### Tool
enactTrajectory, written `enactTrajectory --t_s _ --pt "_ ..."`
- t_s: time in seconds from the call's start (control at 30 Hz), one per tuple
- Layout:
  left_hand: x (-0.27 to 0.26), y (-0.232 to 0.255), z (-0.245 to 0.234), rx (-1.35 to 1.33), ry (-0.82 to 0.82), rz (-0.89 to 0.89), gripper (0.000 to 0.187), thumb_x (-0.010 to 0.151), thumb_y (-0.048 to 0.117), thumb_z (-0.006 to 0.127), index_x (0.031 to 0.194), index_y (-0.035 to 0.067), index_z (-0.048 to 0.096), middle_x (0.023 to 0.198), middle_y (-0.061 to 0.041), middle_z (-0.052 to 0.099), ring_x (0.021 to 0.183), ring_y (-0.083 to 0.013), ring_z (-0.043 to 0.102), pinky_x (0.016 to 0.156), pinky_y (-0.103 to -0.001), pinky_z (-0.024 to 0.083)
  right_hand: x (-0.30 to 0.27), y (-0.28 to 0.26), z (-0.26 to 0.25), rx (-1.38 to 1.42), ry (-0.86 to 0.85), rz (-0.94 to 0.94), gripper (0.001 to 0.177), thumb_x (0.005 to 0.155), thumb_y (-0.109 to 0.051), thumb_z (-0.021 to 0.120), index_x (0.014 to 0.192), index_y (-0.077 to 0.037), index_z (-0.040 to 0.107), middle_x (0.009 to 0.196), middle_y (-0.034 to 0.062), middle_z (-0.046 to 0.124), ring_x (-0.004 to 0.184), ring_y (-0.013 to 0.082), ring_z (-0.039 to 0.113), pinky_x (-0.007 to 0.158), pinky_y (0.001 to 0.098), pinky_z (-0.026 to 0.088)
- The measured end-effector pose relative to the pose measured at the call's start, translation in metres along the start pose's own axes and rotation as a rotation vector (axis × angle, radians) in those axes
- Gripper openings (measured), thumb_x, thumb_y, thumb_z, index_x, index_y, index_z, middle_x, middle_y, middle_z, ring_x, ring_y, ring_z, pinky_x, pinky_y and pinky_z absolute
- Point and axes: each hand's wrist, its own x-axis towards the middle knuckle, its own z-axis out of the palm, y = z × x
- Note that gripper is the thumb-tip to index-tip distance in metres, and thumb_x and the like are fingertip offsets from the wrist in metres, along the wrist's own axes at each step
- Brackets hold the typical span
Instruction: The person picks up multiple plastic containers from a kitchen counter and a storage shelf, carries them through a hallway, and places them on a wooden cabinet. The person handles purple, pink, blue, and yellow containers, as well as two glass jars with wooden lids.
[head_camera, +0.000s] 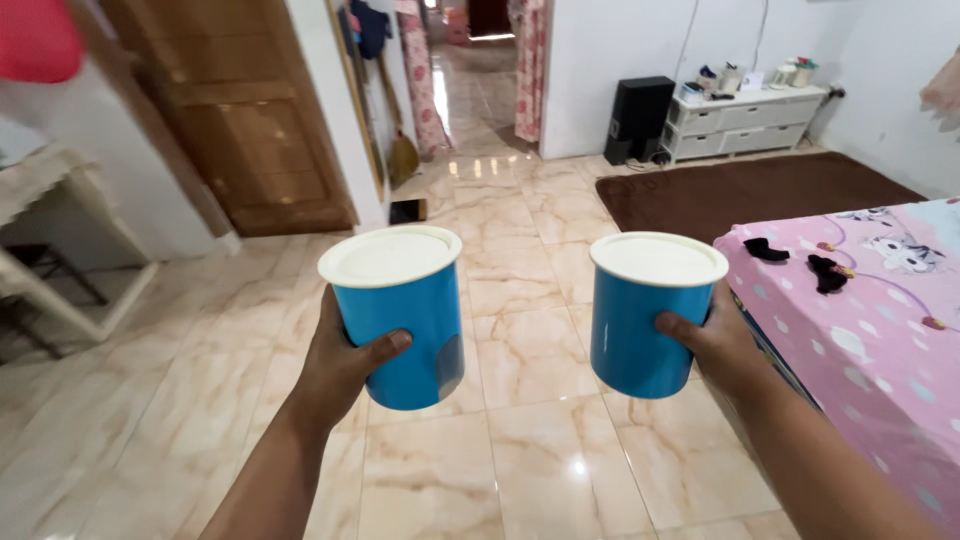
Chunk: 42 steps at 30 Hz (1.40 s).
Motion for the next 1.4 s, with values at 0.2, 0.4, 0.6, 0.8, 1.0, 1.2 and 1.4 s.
enactTrajectory --t_s 0.2,0.4,0.6,0.8,1.0,1.2,1.4 --pt "0.179 -0.091 0.010 -0.088 0.020 0.035 0.112 0.067 0.039 0.087 0.156 0.008 0.027 0.148 -0.016 0.052 0.139 -0.0327 0.052 0.111 -0.049 0.047 0.184 0.088 -0.021 -0.009 -0.011 0.046 0.105 0.069 -0.039 0.085 0.154 -0.005 0.032 0.142 0.0178 0.056 0.131 0.0323 0.057 0.106 0.0476 0.049" --pt "0.340 -0.148 -0.004 -0.019 0.102 -0.065 0.115 0.063 0.039 0.086 0.157 0.013 0.024 0.150 -0.013 0.051 0.140 -0.0313 0.050 0.110 -0.049 0.047 0.386 0.140 -0.019 0.037 -0.078 0.023 0.110 0.068 -0.041 0.086 0.156 -0.008 0.029 0.145 0.0163 0.052 0.133 0.0315 0.053 0.106 0.0495 0.048" --pt "0.504 -0.208 -0.049 -0.048 0.125 -0.019 0.114 0.065 0.040 0.086 0.156 0.011 0.026 0.150 -0.015 0.051 0.140 -0.0323 0.051 0.110 -0.049 0.047 0.569 0.197 0.020 0.041 -0.147 -0.041 0.117 0.066 -0.046 0.086 0.158 -0.010 0.024 0.146 0.0165 0.050 0.135 0.0322 0.051 0.106 0.0507 0.048" --pt "0.690 -0.270 -0.096 -0.092 0.089 -0.022 0.111 0.066 0.038 0.087 0.156 0.010 0.028 0.149 -0.015 0.051 0.139 -0.0316 0.051 0.110 -0.048 0.047 0.729 0.270 0.065 0.055 -0.081 0.007 0.119 0.066 -0.049 0.086 0.158 -0.008 0.024 0.148 0.0183 0.049 0.137 0.0342 0.050 0.108 0.0504 0.046" --pt "0.875 -0.322 -0.111 -0.068 0.012 0.001 0.110 0.067 0.035 0.087 0.156 0.012 0.027 0.150 -0.015 0.050 0.139 -0.0308 0.051 0.111 -0.048 0.047 0.874 0.336 0.065 -0.005 -0.021 0.010 0.120 0.066 -0.049 0.086 0.158 -0.006 0.023 0.147 0.0184 0.049 0.138 0.0340 0.049 0.108 0.0496 0.046" --pt "1.052 -0.391 -0.104 -0.087 0.031 0.039 0.110 0.068 0.035 0.087 0.156 0.011 0.026 0.147 -0.015 0.053 0.135 -0.0321 0.054 0.108 -0.047 0.051 1.059 0.414 0.047 -0.032 -0.027 -0.012 0.117 0.068 -0.048 0.085 0.158 -0.005 0.025 0.147 0.0182 0.049 0.138 0.0333 0.050 0.109 0.0499 0.046" --pt "1.224 -0.440 -0.111 -0.103 0.097 0.079 0.107 0.072 0.035 0.086 0.156 0.009 0.026 0.146 -0.015 0.052 0.135 -0.0291 0.055 0.109 -0.044 0.050 1.268 0.459 0.046 -0.006 -0.085 -0.046 0.115 0.069 -0.048 0.086 0.157 -0.005 0.026 0.148 0.0171 0.049 0.139 0.0320 0.048 0.111 0.0487 0.043"
